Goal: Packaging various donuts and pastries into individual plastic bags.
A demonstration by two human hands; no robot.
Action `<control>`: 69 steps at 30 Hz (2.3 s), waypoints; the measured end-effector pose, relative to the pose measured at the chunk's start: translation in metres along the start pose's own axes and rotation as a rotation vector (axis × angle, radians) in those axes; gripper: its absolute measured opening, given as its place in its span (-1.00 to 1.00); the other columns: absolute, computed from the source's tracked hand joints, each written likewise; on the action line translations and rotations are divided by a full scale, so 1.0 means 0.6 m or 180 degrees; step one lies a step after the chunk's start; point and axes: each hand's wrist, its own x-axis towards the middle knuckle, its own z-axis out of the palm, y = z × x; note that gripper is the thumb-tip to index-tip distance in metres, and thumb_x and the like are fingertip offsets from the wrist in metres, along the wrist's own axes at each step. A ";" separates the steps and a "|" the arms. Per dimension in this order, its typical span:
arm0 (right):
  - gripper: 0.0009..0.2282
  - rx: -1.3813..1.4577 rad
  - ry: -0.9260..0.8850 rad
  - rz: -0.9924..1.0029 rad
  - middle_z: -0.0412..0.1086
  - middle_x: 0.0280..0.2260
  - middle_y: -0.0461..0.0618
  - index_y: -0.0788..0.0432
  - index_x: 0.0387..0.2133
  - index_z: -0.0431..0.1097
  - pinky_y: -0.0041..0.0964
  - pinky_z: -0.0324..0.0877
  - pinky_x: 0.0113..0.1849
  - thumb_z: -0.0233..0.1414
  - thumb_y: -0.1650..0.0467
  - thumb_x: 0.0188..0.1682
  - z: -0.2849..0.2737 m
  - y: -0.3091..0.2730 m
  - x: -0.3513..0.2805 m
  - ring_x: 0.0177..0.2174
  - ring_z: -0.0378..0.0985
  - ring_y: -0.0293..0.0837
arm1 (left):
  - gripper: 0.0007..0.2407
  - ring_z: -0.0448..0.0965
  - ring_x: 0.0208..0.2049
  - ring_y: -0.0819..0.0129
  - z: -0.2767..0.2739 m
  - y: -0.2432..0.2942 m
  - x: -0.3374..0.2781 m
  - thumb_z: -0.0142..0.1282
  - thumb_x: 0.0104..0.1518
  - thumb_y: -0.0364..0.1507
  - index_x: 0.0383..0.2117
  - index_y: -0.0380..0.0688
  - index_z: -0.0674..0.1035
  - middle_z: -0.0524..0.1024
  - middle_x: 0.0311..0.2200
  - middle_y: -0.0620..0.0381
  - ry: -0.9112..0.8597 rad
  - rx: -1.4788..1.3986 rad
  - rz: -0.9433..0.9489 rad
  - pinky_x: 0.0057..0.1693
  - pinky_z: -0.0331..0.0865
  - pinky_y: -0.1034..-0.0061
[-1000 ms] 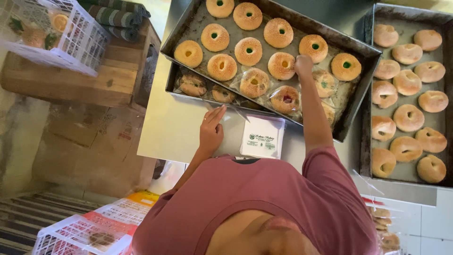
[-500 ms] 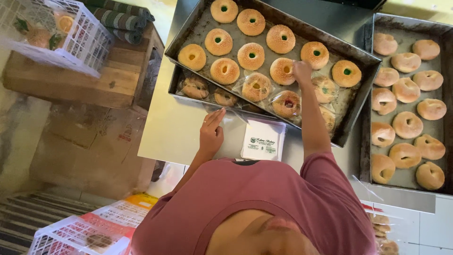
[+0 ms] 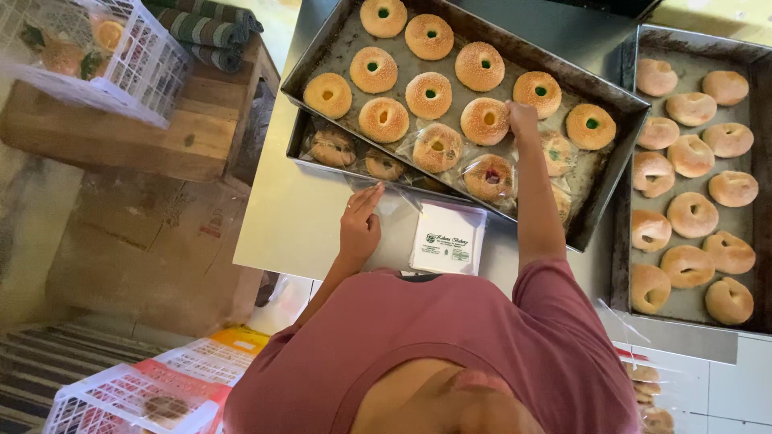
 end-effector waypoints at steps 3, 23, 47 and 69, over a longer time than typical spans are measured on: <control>-0.71 0.0179 -0.0026 0.0059 0.26 -0.60 -0.17 0.19 -0.61 0.35 -0.19 0.18 -0.45 0.17 0.29 0.02 0.002 -0.005 -0.001 -0.54 0.23 -0.24 | -0.49 0.51 0.15 -0.01 -0.003 0.000 -0.005 -0.07 -0.04 -0.81 0.12 -0.24 0.55 0.55 0.10 -0.02 0.0019 0.0097 0.0044 0.22 0.41 0.22; -0.52 0.3137 -0.1612 0.0359 0.40 0.13 0.14 0.29 0.24 0.21 0.04 0.43 0.14 0.09 0.32 0.08 -0.078 -0.160 -0.229 0.11 0.50 0.06 | -0.47 0.61 0.01 0.07 -0.007 0.048 0.048 -0.12 0.05 -0.79 0.22 -0.20 0.50 0.54 0.09 -0.11 0.0859 -0.0544 -0.0383 -0.02 0.48 0.40; -0.47 0.3479 -0.2839 0.1152 0.22 0.29 0.17 0.35 0.39 -0.01 -0.10 0.21 0.23 -0.19 0.33 0.19 0.009 -0.155 -0.571 0.23 0.34 -0.01 | -0.58 0.38 0.30 -0.10 0.127 0.060 0.038 0.05 0.16 -0.64 0.21 -0.34 0.44 0.43 0.22 -0.14 -0.0126 -0.0326 0.0711 0.38 0.26 0.18; -0.30 0.4310 -0.2631 0.1233 0.12 0.30 0.36 0.48 0.38 -0.06 0.07 0.12 0.28 -0.06 0.43 -0.08 -0.019 -0.193 -0.587 0.27 0.23 0.17 | -0.67 0.44 0.27 -0.07 0.113 0.075 0.039 -0.02 0.12 -0.74 0.06 -0.42 0.52 0.48 0.19 -0.13 -0.0014 -0.0462 0.1001 0.37 0.31 0.16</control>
